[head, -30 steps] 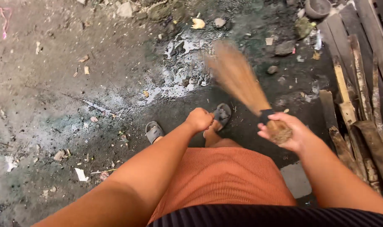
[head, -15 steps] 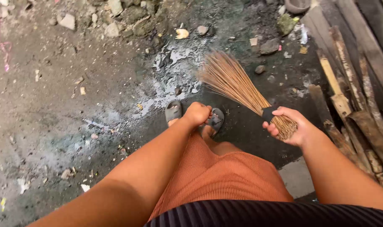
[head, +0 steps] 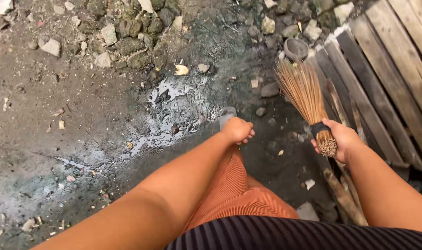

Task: Sweeping an outdoor dirt area using a stick broom.

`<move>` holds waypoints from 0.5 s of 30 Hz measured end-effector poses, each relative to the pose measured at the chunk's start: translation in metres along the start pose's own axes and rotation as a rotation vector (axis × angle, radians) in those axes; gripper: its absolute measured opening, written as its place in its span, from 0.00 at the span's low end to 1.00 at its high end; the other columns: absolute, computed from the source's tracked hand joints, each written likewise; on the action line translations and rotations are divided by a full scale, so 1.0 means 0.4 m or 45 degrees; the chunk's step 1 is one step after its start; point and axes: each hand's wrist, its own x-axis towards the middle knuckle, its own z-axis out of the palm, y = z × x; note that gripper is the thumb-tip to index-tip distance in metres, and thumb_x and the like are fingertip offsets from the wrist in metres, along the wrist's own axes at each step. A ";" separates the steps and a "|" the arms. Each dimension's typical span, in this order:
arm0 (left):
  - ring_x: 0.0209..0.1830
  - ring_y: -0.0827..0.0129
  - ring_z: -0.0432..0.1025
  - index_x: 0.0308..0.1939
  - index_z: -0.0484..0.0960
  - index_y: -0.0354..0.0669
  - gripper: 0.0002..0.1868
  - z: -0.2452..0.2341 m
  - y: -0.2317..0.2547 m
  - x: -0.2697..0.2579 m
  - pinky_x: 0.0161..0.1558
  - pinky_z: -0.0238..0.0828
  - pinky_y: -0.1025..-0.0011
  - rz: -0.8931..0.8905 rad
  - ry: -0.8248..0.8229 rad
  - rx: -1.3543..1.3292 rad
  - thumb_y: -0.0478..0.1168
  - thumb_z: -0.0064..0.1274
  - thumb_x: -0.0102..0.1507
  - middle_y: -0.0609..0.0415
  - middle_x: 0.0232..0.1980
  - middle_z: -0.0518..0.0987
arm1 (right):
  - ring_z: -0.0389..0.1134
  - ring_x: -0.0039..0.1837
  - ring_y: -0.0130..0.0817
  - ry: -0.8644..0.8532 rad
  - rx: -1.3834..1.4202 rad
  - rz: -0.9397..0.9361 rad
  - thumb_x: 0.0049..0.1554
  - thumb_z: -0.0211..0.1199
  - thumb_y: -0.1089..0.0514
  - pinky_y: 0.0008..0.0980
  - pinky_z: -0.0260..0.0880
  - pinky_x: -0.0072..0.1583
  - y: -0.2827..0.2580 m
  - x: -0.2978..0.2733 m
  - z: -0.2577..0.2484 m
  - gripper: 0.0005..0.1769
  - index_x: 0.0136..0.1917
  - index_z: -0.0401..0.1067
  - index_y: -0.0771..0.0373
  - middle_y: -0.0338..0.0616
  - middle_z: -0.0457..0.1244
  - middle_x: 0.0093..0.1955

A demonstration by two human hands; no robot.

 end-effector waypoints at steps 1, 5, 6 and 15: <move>0.22 0.70 0.74 0.31 0.86 0.39 0.20 -0.008 0.037 0.015 0.24 0.71 0.67 -0.003 0.023 -0.020 0.48 0.45 0.66 0.54 0.32 0.84 | 0.68 0.38 0.45 -0.018 -0.024 -0.005 0.65 0.53 0.43 0.46 0.70 0.35 -0.036 0.077 -0.027 0.18 0.59 0.66 0.56 0.49 0.66 0.42; 0.22 0.71 0.75 0.29 0.87 0.38 0.21 -0.060 0.111 0.039 0.27 0.73 0.67 0.031 0.105 -0.062 0.48 0.46 0.65 0.53 0.31 0.85 | 0.69 0.38 0.48 0.003 -0.135 0.065 0.66 0.53 0.45 0.49 0.72 0.37 -0.134 0.299 -0.089 0.16 0.59 0.68 0.56 0.53 0.67 0.44; 0.21 0.70 0.76 0.28 0.88 0.36 0.21 -0.084 0.129 0.053 0.28 0.75 0.68 0.059 0.151 -0.097 0.47 0.47 0.65 0.51 0.30 0.86 | 0.69 0.38 0.48 0.076 -0.157 0.117 0.66 0.53 0.46 0.50 0.72 0.37 -0.171 0.348 -0.093 0.13 0.58 0.68 0.52 0.50 0.66 0.45; 0.20 0.67 0.72 0.27 0.86 0.33 0.22 -0.168 0.166 0.081 0.27 0.73 0.66 0.058 0.344 -0.290 0.46 0.46 0.66 0.49 0.28 0.83 | 0.68 0.37 0.50 0.133 -0.374 0.340 0.65 0.57 0.45 0.54 0.72 0.37 -0.096 0.391 -0.104 0.16 0.57 0.66 0.58 0.52 0.65 0.41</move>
